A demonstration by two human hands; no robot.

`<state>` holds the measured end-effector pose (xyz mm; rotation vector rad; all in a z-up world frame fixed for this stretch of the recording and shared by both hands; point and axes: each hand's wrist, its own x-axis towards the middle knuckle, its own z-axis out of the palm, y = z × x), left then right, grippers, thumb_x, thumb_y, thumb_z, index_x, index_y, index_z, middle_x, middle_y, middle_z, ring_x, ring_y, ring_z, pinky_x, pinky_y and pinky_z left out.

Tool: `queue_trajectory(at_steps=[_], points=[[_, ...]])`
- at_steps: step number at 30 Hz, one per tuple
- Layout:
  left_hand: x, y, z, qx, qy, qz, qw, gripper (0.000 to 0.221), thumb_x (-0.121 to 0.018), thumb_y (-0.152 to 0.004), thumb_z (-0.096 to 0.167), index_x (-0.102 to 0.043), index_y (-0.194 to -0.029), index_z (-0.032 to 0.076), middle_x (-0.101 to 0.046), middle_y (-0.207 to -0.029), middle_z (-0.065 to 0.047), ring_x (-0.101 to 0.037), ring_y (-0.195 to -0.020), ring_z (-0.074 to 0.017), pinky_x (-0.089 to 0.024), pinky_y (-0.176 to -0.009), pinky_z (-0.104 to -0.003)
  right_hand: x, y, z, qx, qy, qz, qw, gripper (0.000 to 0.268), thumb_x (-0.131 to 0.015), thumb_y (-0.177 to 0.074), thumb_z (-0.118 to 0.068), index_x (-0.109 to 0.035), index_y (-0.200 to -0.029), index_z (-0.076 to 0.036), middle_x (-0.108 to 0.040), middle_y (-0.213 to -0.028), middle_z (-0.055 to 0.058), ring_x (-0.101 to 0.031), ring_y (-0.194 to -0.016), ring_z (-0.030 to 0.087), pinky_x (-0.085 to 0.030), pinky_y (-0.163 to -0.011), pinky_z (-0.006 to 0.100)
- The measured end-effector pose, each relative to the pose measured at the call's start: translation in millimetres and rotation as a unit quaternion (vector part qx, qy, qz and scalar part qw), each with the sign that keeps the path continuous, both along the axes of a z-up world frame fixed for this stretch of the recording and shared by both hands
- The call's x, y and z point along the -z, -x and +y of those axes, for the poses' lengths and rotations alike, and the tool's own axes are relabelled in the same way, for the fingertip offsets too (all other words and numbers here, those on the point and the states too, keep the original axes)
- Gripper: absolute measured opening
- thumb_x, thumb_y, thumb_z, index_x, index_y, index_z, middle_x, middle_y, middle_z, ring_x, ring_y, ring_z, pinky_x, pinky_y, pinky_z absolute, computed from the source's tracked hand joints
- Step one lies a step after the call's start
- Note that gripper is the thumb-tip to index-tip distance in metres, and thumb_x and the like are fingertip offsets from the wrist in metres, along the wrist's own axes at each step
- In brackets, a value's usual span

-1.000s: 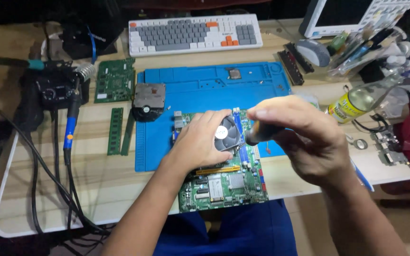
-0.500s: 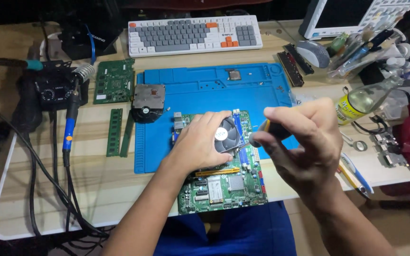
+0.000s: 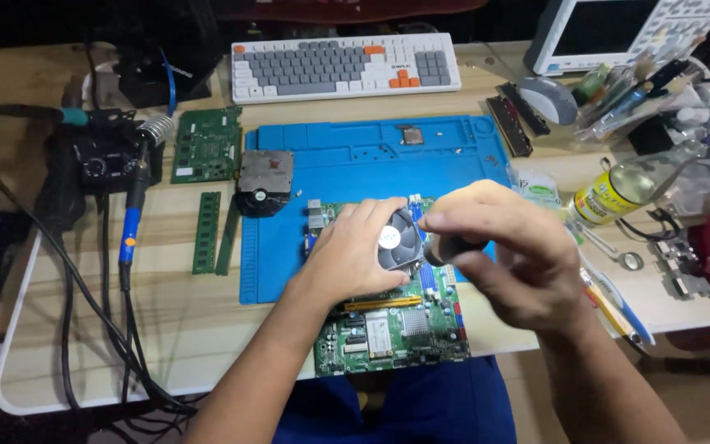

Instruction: Unscrewing a CPU cooling fan from a computer motherboard using a manual screwdriver.

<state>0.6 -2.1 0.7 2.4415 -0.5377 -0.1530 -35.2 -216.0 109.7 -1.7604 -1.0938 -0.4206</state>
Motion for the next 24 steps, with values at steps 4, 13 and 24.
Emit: queue_trajectory(at_steps=[4, 13, 24], points=[[-2.4, -2.2, -0.6, 0.000, -0.010, 0.013, 1.000, 0.113, -0.104, -0.070, 0.045, -0.045, -0.163, 0.021, -0.061, -0.151, -0.010, -0.054, -0.138, -0.0416, -0.049, -0.108, -0.059, 14.3, -39.3, -8.1, -0.176, -0.153, 0.136, 0.963, 0.016, -0.053, -0.091, -0.007, -0.069, -0.089, -0.009, -0.073, -0.116, 0.018, -0.076, -0.121, 0.039, -0.066, -0.114, 0.051], [-9.2, 3.5, -2.5, -0.004, -0.002, 0.020, 1.000, 0.111, -0.100, -0.071, 0.043, -0.045, -0.165, 0.022, -0.058, -0.157, -0.009, -0.051, -0.143, -0.0401, -0.051, -0.101, -0.063, 18.4, -25.5, 19.1, -0.150, -0.213, 0.172, 0.950, 0.035, -0.055, -0.112, -0.033, -0.056, -0.089, -0.007, -0.054, -0.070, 0.009, -0.050, -0.048, 0.017, -0.042, -0.047, 0.027], [5.2, 4.9, -2.7, -0.005, 0.002, -0.041, 0.999, 0.112, -0.101, -0.071, 0.047, -0.048, -0.166, 0.019, -0.063, -0.146, -0.013, -0.058, -0.129, -0.0418, -0.053, -0.099, -0.059, 24.2, -23.6, 20.4, -0.077, -0.260, 0.145, 0.952, 0.036, -0.057, -0.112, -0.034, -0.052, -0.088, -0.008, -0.048, -0.066, 0.010, -0.046, -0.046, 0.019, -0.044, -0.045, 0.029]])
